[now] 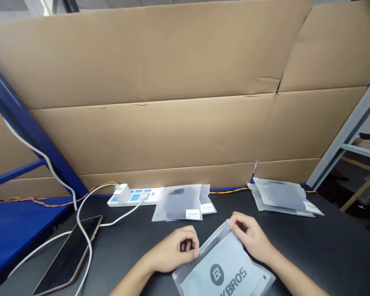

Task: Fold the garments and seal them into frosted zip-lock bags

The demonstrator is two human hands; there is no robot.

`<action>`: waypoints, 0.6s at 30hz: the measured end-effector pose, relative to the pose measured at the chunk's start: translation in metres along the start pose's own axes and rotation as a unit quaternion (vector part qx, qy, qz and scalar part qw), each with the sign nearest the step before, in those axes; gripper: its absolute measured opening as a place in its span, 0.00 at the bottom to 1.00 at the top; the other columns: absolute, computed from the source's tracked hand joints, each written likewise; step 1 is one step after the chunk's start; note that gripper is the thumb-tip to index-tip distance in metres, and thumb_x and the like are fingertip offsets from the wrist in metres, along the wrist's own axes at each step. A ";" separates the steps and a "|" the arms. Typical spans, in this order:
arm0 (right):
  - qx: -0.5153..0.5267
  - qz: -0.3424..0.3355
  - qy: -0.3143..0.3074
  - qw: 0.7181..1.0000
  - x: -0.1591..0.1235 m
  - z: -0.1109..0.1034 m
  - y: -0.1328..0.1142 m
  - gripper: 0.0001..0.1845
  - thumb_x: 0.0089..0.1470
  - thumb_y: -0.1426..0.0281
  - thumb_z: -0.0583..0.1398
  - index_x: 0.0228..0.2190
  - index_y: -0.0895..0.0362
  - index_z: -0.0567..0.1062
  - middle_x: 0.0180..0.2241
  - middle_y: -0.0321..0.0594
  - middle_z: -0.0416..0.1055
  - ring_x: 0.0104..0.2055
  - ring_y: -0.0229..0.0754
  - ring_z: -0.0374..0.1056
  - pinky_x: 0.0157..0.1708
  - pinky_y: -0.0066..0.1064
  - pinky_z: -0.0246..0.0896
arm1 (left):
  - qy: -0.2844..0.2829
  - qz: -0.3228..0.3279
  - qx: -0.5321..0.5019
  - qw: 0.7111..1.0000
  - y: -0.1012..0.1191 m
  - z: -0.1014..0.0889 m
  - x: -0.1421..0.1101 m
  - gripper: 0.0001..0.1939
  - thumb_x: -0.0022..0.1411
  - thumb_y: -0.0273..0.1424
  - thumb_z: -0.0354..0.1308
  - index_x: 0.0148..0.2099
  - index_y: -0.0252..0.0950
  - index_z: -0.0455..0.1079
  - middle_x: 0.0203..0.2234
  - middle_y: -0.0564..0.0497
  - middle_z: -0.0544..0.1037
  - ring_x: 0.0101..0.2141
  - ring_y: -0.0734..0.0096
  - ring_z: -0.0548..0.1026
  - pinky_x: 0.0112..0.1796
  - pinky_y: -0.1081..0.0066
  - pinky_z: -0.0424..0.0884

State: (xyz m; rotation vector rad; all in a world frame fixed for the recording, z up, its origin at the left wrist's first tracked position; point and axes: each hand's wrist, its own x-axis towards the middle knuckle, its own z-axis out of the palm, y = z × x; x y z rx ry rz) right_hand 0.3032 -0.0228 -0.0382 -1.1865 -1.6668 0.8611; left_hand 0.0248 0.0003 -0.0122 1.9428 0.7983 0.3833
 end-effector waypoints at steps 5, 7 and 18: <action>0.012 0.026 0.045 0.999 0.005 -0.020 0.012 0.19 0.61 0.55 0.57 0.25 0.55 0.69 0.25 0.32 0.62 0.29 0.39 0.58 0.30 0.29 0.54 | -0.046 -0.032 0.031 0.998 -0.004 -0.027 -0.011 0.07 0.61 0.34 0.62 0.34 0.37 0.75 0.32 0.54 0.70 0.30 0.73 0.67 0.32 0.74 0.64; 0.022 0.034 0.041 0.998 0.004 -0.019 0.013 0.20 0.61 0.54 0.57 0.25 0.55 0.68 0.25 0.32 0.61 0.28 0.39 0.57 0.29 0.29 0.53 | -0.058 -0.036 0.033 0.997 -0.004 -0.033 -0.014 0.08 0.60 0.37 0.62 0.34 0.37 0.76 0.32 0.53 0.71 0.30 0.72 0.67 0.32 0.74 0.64; 0.065 0.027 -0.033 0.997 -0.002 0.012 0.000 0.17 0.62 0.55 0.57 0.33 0.55 0.74 0.31 0.36 0.69 0.33 0.41 0.66 0.34 0.30 0.63 | 0.019 -0.066 -0.115 0.991 -0.010 0.011 0.001 0.19 0.64 0.47 0.59 0.38 0.36 0.77 0.26 0.54 0.74 0.27 0.71 0.68 0.30 0.75 0.61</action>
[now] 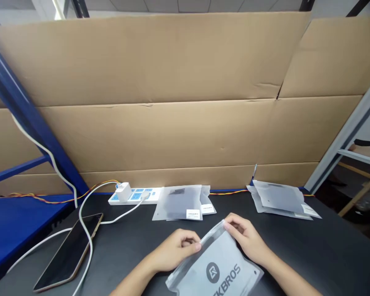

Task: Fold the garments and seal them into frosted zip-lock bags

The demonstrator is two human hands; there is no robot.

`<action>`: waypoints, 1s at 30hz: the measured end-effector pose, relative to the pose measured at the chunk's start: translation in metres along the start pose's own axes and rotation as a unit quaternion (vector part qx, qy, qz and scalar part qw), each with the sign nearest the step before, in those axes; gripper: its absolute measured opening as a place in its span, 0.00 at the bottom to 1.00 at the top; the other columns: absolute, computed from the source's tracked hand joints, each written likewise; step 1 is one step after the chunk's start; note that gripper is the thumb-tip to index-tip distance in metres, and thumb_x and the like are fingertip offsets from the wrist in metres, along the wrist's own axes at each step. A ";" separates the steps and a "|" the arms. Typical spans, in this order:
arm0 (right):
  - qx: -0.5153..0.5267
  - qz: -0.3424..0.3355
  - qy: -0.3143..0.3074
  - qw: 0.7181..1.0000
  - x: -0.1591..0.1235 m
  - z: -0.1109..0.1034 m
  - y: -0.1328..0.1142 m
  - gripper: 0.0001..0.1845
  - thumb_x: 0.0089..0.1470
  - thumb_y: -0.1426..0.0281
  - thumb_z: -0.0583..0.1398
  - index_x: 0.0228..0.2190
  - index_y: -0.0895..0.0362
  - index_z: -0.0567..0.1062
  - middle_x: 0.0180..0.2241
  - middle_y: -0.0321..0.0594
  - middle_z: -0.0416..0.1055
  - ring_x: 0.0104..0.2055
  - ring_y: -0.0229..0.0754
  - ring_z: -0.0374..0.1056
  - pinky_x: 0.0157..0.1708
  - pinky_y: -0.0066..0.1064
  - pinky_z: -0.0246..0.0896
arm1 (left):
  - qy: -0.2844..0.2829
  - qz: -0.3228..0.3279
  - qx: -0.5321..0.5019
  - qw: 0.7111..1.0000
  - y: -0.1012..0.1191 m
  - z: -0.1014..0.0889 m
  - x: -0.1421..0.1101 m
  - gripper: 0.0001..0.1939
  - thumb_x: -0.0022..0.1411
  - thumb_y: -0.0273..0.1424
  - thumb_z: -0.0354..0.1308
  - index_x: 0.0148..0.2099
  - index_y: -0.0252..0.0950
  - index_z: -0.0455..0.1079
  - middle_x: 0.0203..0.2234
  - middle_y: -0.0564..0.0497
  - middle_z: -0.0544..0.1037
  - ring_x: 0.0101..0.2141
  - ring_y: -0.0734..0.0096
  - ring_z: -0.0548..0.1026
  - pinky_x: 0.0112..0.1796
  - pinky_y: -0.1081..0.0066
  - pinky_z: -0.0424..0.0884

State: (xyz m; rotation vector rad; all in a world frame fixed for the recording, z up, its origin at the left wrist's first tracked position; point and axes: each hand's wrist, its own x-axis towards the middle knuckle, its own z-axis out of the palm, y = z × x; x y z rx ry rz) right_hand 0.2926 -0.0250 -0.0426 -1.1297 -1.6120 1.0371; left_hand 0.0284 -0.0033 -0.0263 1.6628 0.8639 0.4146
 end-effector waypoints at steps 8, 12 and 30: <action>-0.242 -0.205 -0.003 0.948 -0.010 -0.015 0.001 0.24 0.62 0.58 0.57 0.57 0.51 0.66 0.64 0.50 0.58 0.66 0.58 0.53 0.64 0.56 0.47 | 0.139 0.021 -0.085 0.986 -0.006 -0.016 0.006 0.19 0.59 0.47 0.62 0.32 0.34 0.73 0.26 0.53 0.73 0.30 0.68 0.69 0.33 0.72 0.62; -0.333 -0.331 -0.126 0.874 -0.014 0.002 -0.002 0.41 0.51 0.52 0.65 0.62 0.51 0.61 0.66 0.51 0.57 0.68 0.64 0.49 0.65 0.65 0.37 | 0.182 -0.001 -0.176 0.967 -0.004 -0.014 0.006 0.16 0.59 0.44 0.63 0.32 0.35 0.72 0.25 0.53 0.74 0.29 0.67 0.71 0.32 0.71 0.64; -0.517 -0.253 0.382 0.723 0.013 -0.162 0.029 0.27 0.57 0.78 0.55 0.57 0.54 0.71 0.57 0.47 0.72 0.59 0.54 0.67 0.61 0.48 0.60 | 0.035 0.059 -0.082 0.994 -0.019 0.004 0.008 0.24 0.68 0.49 0.52 0.36 0.32 0.73 0.27 0.49 0.78 0.23 0.73 0.73 0.28 0.73 0.66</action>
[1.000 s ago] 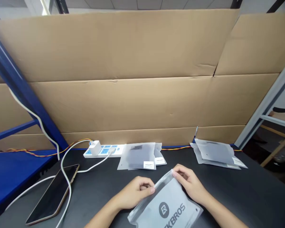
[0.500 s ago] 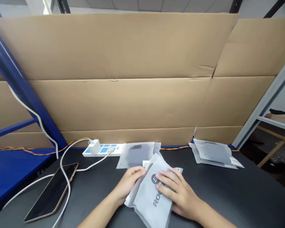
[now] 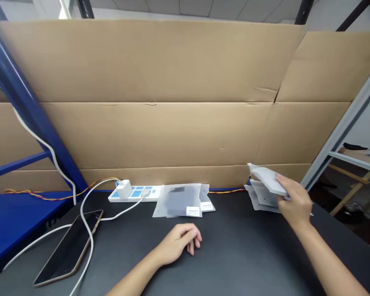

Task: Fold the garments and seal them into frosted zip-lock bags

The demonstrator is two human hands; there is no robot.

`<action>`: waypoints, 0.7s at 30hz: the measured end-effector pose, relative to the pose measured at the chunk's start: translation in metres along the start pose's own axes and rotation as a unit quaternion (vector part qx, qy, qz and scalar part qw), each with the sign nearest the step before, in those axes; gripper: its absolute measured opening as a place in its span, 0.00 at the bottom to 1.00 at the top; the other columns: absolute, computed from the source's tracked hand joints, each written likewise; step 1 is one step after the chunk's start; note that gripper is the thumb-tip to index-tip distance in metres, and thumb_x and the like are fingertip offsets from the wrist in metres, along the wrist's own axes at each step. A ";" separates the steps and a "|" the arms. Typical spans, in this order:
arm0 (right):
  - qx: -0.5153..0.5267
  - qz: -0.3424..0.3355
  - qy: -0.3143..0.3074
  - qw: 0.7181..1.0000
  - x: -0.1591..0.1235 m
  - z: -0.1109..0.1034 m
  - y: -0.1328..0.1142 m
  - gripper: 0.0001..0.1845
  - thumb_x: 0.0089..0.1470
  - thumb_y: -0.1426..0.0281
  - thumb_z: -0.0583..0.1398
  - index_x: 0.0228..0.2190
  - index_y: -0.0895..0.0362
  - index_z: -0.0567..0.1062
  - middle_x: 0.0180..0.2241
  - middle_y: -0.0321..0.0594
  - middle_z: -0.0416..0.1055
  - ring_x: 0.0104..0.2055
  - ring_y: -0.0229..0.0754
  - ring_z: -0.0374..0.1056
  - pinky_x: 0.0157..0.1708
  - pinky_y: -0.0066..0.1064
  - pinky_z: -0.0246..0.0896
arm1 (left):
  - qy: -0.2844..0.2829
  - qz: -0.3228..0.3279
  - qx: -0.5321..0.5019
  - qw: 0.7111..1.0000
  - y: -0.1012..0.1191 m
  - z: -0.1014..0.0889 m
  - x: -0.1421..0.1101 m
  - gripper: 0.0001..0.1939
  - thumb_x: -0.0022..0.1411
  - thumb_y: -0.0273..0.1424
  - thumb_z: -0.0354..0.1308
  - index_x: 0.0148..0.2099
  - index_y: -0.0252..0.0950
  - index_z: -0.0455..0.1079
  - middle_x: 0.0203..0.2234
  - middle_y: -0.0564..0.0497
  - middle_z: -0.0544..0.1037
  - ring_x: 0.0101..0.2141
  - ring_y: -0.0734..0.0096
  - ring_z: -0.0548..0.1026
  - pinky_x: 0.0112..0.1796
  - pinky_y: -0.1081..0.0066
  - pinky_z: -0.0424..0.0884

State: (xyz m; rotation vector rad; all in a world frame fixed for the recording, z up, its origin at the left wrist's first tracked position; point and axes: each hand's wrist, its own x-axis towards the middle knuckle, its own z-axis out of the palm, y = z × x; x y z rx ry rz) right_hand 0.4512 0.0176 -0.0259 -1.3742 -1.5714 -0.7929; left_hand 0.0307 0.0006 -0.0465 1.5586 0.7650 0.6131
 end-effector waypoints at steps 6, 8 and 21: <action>-0.040 -0.048 -0.153 0.986 -0.030 0.016 0.065 0.23 0.57 0.68 0.55 0.53 0.57 0.73 0.55 0.49 0.73 0.59 0.58 0.67 0.59 0.54 0.58 | 0.036 0.077 0.201 0.976 0.005 0.003 -0.005 0.17 0.72 0.38 0.50 0.35 0.37 0.74 0.30 0.51 0.79 0.35 0.68 0.74 0.39 0.71 0.66; -0.033 -0.047 -0.213 0.975 -0.041 0.021 0.072 0.28 0.58 0.59 0.56 0.57 0.58 0.69 0.58 0.50 0.70 0.61 0.59 0.64 0.60 0.55 0.57 | 0.044 0.099 0.268 0.957 0.008 0.002 -0.007 0.16 0.73 0.35 0.49 0.35 0.38 0.73 0.31 0.52 0.79 0.37 0.67 0.73 0.41 0.71 0.65; 0.144 -0.122 -0.227 0.955 -0.004 0.021 -0.067 0.08 0.62 0.69 0.55 0.39 0.52 0.75 0.38 0.43 0.76 0.40 0.48 0.72 0.44 0.40 0.67 | 0.030 0.127 0.348 0.929 0.011 -0.005 -0.012 0.12 0.66 0.26 0.54 0.50 0.44 0.70 0.45 0.52 0.77 0.47 0.64 0.71 0.51 0.65 0.63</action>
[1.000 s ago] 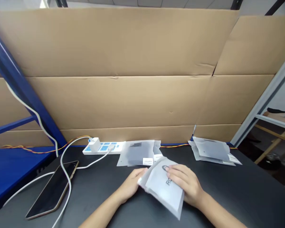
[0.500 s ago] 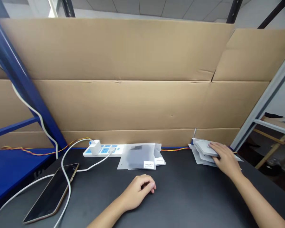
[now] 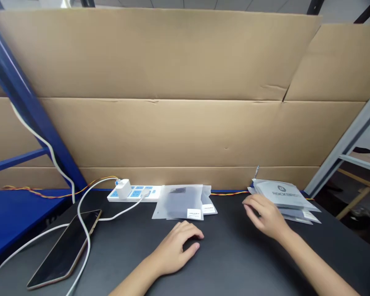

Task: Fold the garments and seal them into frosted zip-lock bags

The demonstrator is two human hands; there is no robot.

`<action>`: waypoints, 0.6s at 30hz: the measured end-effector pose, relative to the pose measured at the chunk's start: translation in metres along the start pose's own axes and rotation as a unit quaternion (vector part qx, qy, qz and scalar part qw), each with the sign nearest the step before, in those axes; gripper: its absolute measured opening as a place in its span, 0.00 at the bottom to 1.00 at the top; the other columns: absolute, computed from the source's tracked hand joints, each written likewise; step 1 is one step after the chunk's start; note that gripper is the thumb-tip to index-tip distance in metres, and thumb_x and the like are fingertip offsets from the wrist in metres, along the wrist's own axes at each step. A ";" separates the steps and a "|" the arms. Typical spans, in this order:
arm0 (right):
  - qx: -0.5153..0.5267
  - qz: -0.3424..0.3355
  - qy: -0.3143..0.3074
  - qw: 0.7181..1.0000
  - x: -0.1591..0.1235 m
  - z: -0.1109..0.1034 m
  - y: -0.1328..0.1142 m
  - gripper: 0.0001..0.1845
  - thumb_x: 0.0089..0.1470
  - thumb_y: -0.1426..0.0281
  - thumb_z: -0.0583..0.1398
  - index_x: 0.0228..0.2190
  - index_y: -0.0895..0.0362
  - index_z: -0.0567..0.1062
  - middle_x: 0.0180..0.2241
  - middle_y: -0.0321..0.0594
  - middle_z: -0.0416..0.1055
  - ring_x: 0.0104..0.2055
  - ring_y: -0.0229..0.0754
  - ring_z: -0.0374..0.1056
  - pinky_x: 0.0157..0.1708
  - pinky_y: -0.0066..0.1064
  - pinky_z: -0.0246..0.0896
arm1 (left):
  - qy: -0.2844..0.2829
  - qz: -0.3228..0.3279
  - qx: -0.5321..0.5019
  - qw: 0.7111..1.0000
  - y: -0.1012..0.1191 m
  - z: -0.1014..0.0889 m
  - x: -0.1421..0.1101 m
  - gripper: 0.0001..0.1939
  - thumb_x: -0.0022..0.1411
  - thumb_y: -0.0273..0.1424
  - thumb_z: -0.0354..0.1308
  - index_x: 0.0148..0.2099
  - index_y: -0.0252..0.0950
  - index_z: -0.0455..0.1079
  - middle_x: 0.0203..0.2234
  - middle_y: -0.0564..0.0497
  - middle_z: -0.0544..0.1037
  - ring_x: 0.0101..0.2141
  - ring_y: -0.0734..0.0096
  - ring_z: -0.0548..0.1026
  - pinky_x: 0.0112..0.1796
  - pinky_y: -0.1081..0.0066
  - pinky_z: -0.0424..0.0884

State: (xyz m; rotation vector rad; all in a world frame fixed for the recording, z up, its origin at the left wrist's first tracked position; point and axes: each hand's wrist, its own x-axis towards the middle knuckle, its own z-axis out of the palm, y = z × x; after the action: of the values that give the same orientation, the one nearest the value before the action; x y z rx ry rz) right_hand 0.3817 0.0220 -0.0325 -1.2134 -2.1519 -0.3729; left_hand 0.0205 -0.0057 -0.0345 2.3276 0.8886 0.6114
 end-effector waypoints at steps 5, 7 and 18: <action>0.078 0.005 -0.089 0.993 0.021 0.049 -0.027 0.12 0.64 0.73 0.51 0.36 0.54 0.74 0.36 0.43 0.74 0.39 0.46 0.70 0.41 0.39 0.68 | -0.033 0.017 0.023 0.999 0.007 -0.001 0.002 0.16 0.62 0.23 0.58 0.50 0.45 0.71 0.50 0.54 0.76 0.52 0.62 0.70 0.55 0.62 0.59; 0.092 0.013 -0.092 0.991 0.019 0.056 -0.025 0.11 0.63 0.73 0.51 0.35 0.54 0.73 0.36 0.43 0.74 0.39 0.46 0.70 0.40 0.38 0.68 | -0.037 0.011 0.031 0.999 0.009 -0.001 0.002 0.15 0.61 0.24 0.60 0.48 0.45 0.72 0.50 0.54 0.76 0.52 0.62 0.70 0.55 0.62 0.59; 0.146 0.067 -0.151 0.975 0.005 0.059 -0.016 0.08 0.64 0.70 0.52 0.39 0.51 0.71 0.43 0.42 0.71 0.45 0.49 0.68 0.47 0.44 0.65 | -0.039 -0.003 0.036 0.999 0.009 -0.002 0.003 0.13 0.61 0.24 0.61 0.46 0.46 0.72 0.50 0.56 0.77 0.51 0.64 0.70 0.54 0.64 0.60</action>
State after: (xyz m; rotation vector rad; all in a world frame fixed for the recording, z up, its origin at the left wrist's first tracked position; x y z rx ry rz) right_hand 0.3437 0.0474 -0.0735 -1.2968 -2.2594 0.1963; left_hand 0.0251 -0.0087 -0.0267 2.3937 0.8948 0.4888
